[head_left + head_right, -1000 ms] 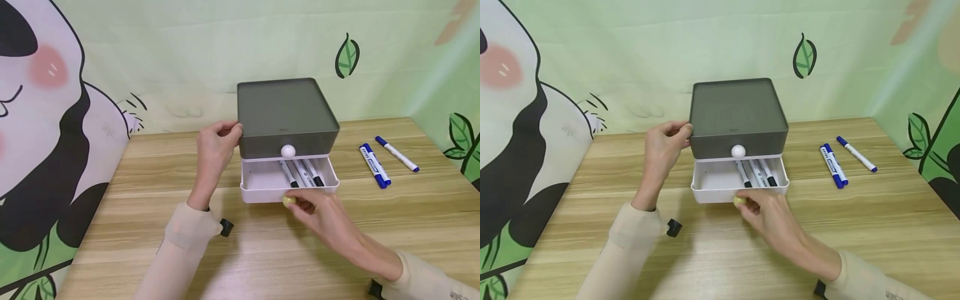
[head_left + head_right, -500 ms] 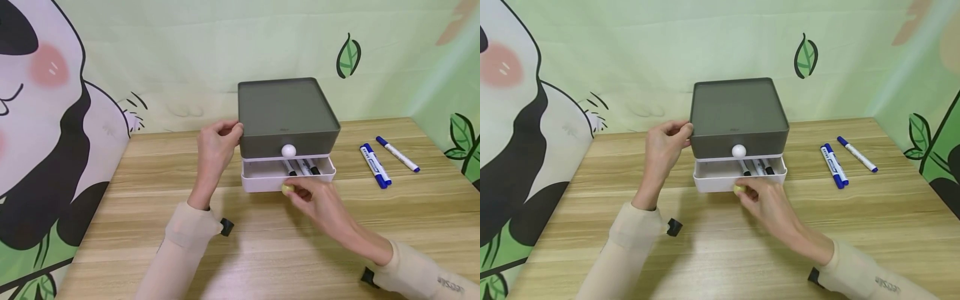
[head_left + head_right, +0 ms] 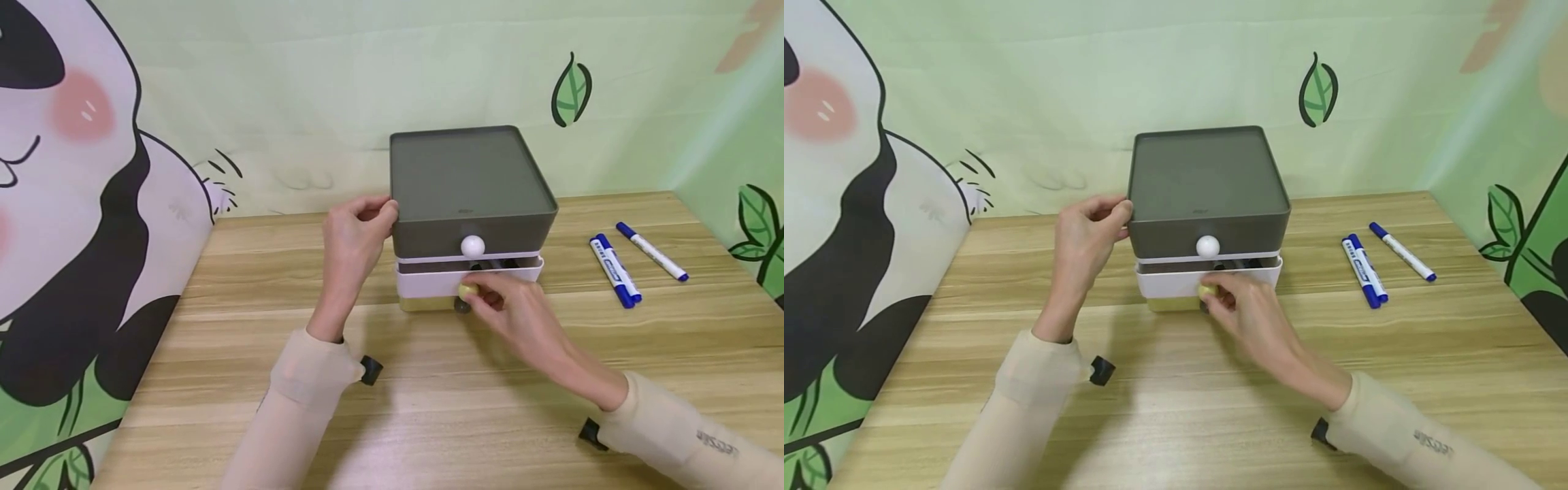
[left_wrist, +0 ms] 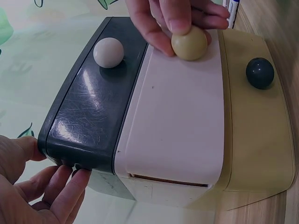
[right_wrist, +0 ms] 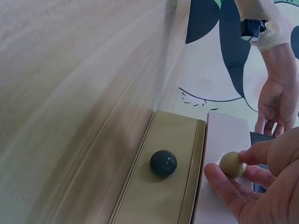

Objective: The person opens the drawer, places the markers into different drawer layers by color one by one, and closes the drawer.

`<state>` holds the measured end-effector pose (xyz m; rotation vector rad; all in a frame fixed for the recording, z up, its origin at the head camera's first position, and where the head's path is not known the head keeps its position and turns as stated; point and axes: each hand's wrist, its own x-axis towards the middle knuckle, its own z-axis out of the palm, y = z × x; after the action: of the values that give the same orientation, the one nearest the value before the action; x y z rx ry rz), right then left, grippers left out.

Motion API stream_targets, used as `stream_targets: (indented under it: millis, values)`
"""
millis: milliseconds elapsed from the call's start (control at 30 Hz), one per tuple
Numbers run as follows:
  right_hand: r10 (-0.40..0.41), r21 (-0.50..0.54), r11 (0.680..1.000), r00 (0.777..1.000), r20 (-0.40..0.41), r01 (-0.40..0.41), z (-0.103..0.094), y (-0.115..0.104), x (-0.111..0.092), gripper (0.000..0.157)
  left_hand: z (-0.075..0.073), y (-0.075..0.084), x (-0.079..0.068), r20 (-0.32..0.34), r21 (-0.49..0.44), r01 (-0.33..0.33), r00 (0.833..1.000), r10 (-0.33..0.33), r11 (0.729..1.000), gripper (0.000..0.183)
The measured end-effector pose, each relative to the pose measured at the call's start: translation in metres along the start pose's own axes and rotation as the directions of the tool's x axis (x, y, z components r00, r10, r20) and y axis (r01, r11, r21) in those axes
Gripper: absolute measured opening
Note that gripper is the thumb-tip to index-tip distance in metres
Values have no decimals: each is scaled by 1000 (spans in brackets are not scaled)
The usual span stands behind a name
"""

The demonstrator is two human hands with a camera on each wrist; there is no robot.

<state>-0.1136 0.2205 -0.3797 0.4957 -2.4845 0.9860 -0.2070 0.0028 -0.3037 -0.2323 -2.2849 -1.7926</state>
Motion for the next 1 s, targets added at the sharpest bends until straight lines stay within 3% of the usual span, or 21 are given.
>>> stream_targets:
  millis: [433, 800, 1000]
  values:
    - [31, -11, 999, 1000, -4, -31, 5, 10, 12, 16, 0, 2, 0, 16, 15, 2, 1000, -2, 1000, 21]
    - [16, 2, 1000, 1000, 18, -16, 5, 12, 13, 17, -2, -1, 0, 8, 8, 17, 1000, -17, 1000, 21]
    - [56, 15, 998, 998, -1, -56, 6, 15, 10, 16, -1, 0, 0, 7, 7, 13, 1000, -14, 1000, 21]
